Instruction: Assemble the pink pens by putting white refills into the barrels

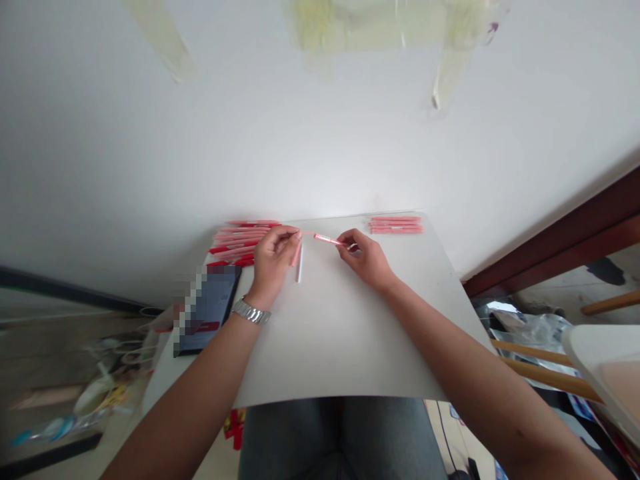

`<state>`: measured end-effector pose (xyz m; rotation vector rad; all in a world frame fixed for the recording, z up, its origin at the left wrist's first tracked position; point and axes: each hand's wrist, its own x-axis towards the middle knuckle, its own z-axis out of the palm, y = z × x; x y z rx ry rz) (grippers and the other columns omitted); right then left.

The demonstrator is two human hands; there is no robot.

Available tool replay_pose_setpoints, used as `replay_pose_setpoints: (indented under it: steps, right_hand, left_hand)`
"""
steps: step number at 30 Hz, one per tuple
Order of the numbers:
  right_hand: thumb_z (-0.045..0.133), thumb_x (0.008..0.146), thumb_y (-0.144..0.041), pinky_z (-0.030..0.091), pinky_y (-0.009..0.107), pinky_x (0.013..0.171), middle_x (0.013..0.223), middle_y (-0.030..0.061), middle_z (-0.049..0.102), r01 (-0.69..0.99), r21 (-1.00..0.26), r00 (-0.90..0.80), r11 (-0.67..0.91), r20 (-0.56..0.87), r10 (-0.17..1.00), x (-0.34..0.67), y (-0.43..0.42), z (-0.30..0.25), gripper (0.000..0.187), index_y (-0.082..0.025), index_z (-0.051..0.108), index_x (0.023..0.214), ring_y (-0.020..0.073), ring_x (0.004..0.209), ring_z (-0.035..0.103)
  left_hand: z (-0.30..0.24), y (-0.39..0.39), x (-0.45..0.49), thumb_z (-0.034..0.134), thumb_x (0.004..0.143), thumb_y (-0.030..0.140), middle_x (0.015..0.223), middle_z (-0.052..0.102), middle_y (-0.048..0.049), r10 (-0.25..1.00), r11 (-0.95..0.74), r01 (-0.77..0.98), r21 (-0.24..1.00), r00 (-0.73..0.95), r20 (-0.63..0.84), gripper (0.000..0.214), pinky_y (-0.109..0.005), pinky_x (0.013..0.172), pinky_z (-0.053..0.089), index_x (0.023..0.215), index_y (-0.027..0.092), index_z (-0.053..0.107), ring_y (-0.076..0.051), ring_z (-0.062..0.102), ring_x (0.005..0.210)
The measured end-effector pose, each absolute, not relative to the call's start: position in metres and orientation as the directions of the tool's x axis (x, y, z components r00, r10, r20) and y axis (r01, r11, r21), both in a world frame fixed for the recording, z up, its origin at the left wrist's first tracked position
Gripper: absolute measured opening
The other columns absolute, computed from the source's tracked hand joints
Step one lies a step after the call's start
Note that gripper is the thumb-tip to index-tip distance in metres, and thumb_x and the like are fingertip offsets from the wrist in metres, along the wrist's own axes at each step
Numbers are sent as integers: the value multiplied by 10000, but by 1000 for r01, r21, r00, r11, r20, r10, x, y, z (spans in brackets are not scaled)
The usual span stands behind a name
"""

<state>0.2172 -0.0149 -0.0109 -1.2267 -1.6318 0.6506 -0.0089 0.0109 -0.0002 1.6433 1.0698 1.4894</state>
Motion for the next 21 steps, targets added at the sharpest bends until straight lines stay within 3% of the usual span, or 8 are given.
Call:
replay_pose_setpoints:
  steps: [4, 21]
  right_hand:
    - [654, 929, -423, 609, 399, 847, 959, 31, 746, 422, -837, -36, 349, 369, 929, 217, -15, -11, 175, -260, 652, 992, 217, 893, 724]
    - [647, 944, -436, 605, 400, 869, 981, 31, 756, 440, -826, -62, 353, 364, 929, 220, -14, -13, 190, -266, 671, 1025, 221, 917, 722]
  left_hand:
    - [1, 10, -8, 751, 920, 487, 1041, 767, -76, 911, -412, 66, 909, -2, 413, 301, -293, 795, 625, 1028, 208, 713, -175, 745, 932]
    - [7, 2, -7, 747, 935, 408, 1074, 801, -92, 900, -434, 115, 894, 105, 423, 239, -355, 946, 625, 1043, 200, 796, -212, 768, 1012]
